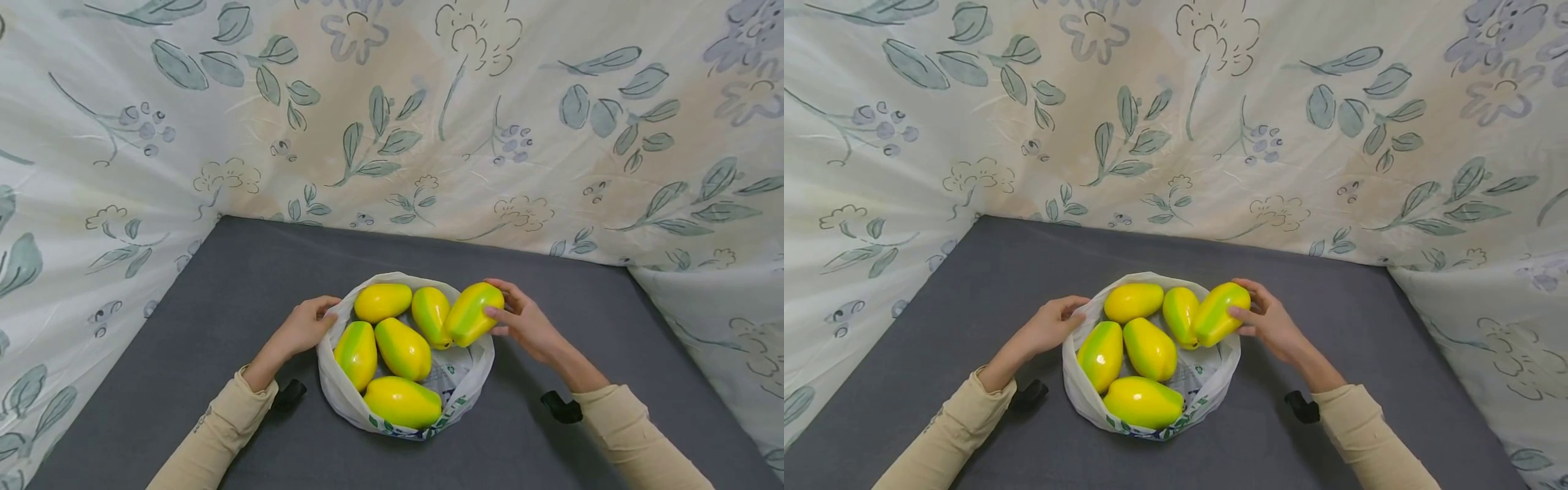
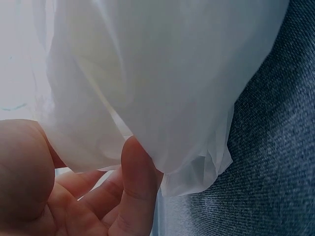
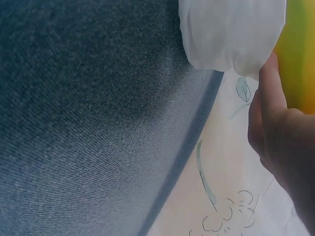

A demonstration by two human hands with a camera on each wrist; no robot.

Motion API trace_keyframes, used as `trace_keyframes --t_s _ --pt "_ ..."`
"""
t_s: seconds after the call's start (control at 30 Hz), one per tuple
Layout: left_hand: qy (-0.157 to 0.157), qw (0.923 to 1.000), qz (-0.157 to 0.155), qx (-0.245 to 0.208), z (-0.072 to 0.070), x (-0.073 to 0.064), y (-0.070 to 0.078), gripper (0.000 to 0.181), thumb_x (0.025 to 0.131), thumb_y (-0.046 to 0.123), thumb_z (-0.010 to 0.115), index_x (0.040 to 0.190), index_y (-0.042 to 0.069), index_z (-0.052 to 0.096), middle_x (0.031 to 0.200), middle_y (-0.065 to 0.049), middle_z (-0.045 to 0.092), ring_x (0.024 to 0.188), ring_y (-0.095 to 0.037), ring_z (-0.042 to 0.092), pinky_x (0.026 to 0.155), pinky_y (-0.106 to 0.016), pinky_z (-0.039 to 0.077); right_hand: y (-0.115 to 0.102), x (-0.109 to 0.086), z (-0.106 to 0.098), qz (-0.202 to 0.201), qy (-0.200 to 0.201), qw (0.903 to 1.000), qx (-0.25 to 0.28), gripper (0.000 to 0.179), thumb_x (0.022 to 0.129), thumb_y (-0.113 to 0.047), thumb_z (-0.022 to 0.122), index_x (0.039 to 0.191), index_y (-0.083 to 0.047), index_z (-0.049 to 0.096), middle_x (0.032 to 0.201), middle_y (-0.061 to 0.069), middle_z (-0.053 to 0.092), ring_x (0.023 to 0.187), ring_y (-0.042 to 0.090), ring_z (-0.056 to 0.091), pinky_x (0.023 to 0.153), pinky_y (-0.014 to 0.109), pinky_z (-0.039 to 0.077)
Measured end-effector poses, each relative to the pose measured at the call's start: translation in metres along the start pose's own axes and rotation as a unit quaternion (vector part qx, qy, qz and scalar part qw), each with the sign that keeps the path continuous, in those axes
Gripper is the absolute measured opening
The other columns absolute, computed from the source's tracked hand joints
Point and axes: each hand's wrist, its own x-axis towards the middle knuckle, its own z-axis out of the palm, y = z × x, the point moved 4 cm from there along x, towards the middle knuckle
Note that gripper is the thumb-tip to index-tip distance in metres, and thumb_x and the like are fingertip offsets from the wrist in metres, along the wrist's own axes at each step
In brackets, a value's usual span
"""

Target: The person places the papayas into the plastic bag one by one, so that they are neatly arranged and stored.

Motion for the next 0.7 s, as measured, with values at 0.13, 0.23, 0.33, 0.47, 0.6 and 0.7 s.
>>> trace_keyframes --t_s 0.13,0.23,0.33,0.47,0.6,0.7 --pt "0.003 1.0 0.002 -0.002 0.0 0.0 0.001 0.034 0.097 0.008 0.053 0.129 -0.002 0.055 0.122 -0.021 0.058 0.107 -0.034 0.056 0.087 -0.049 0.045 0.001 -0.003 0.001 0.002 -0.018 0.9998 0.005 0.061 0.096 -0.012 0.058 0.146 -0.004 0.025 0.137 0.019 0.031 0.105 0.023 0.054 0.081 0.038 0.052" --pt "0.002 1.0 0.001 -0.003 0.0 -0.001 0.002 0.034 0.097 0.008 0.053 0.129 -0.002 0.056 0.121 -0.02 0.059 0.105 -0.033 0.056 0.086 -0.048 0.046 0.002 -0.005 0.001 0.005 -0.024 0.9997 0.004 0.062 0.095 -0.012 0.059 0.146 -0.005 0.024 0.139 0.019 0.031 0.105 0.023 0.054 0.082 0.038 0.052" --pt "0.0 1.0 0.001 -0.002 0.0 -0.001 0.002 0.034 0.097 0.008 0.052 0.129 -0.002 0.055 0.121 -0.021 0.059 0.105 -0.033 0.056 0.086 -0.048 0.046 0.003 -0.006 0.0 0.008 -0.032 0.9995 0.001 0.064 0.095 -0.012 0.06 0.147 -0.004 0.024 0.139 0.02 0.03 0.105 0.024 0.055 0.081 0.039 0.052" --pt "-0.001 1.0 -0.002 -0.002 0.0 0.0 0.002 0.035 0.097 0.008 0.053 0.13 -0.002 0.054 0.122 -0.021 0.059 0.107 -0.034 0.056 0.087 -0.049 0.045 0.006 -0.007 0.0 0.008 -0.041 0.9991 -0.007 0.063 0.094 -0.011 0.06 0.146 -0.004 0.024 0.139 0.021 0.031 0.104 0.026 0.056 0.081 0.039 0.052" --pt "-0.002 1.0 -0.002 0.001 0.0 0.0 0.001 0.035 0.097 0.008 0.052 0.13 -0.002 0.054 0.123 -0.021 0.058 0.109 -0.035 0.054 0.089 -0.05 0.044 0.007 -0.009 -0.001 0.004 -0.048 0.9985 -0.026 0.059 0.095 -0.01 0.059 0.144 -0.004 0.027 0.136 0.02 0.034 0.104 0.029 0.054 0.082 0.038 0.051" --pt "-0.002 1.0 -0.002 0.003 0.0 0.0 0.001 0.035 0.097 0.008 0.052 0.13 -0.002 0.054 0.124 -0.022 0.057 0.111 -0.036 0.053 0.09 -0.051 0.043 0.007 -0.011 0.0 -0.001 -0.055 0.9972 -0.05 0.057 0.093 -0.009 0.06 0.142 -0.004 0.03 0.135 0.02 0.036 0.105 0.033 0.052 0.082 0.037 0.051"
